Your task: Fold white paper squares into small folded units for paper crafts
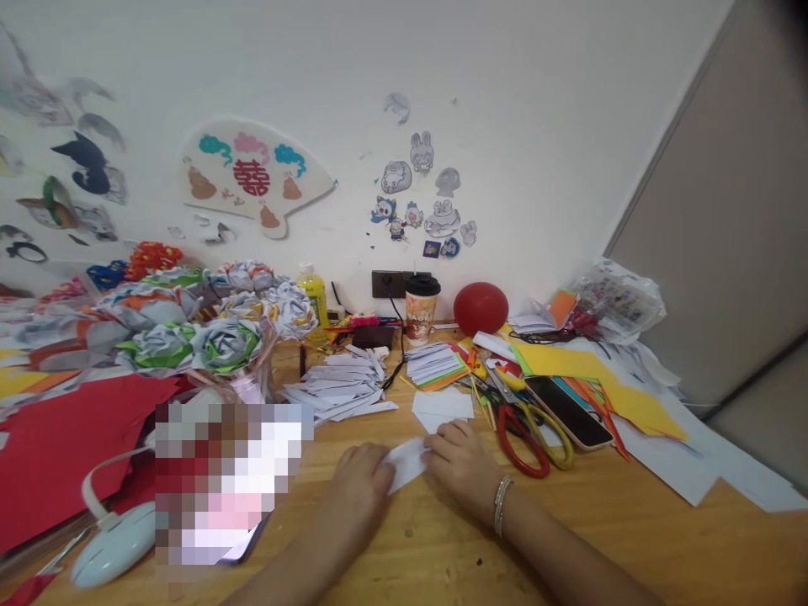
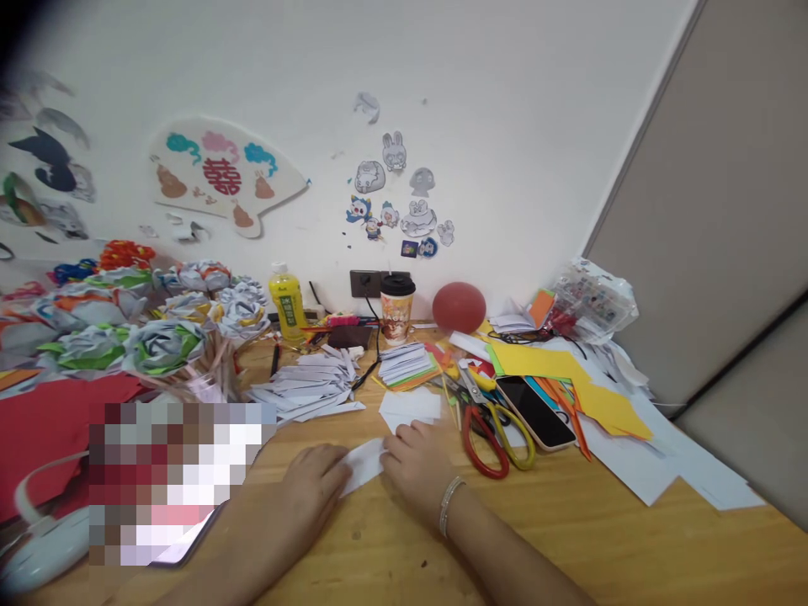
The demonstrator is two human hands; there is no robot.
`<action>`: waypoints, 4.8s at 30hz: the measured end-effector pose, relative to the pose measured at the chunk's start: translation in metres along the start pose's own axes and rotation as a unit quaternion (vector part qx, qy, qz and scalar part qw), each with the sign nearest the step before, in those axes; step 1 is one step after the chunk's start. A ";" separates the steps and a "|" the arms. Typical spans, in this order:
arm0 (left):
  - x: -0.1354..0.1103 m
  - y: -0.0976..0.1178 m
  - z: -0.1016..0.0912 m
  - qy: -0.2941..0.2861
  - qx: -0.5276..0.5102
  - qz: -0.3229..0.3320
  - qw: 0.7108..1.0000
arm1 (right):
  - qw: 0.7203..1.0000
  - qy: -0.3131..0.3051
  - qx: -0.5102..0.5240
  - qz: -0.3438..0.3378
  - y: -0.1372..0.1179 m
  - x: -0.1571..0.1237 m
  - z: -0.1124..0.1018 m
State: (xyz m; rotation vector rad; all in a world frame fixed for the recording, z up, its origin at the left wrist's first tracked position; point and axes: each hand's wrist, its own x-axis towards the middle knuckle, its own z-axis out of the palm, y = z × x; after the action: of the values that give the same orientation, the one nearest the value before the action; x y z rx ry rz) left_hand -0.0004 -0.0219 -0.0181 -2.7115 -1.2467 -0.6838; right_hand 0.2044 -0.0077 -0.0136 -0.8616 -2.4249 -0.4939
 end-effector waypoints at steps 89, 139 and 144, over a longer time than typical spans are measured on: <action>0.018 0.011 0.000 -0.106 -0.199 -0.081 0.971 | 0.927 -0.088 0.224 0.288 -0.042 -0.009 -0.005; 0.006 -0.015 -0.016 -0.149 -0.125 -0.041 0.980 | 0.974 -0.174 0.135 0.059 0.023 -0.009 -0.022; 0.003 -0.015 -0.016 -0.139 -0.141 0.015 0.980 | 0.981 -0.132 0.136 0.027 0.022 -0.011 -0.016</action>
State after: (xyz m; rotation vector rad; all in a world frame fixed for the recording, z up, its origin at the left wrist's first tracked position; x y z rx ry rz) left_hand -0.0155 -0.0132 -0.0044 -3.1427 -1.2422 -0.5255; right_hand 0.2316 -0.0047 -0.0035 -0.9167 -2.6169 -0.0223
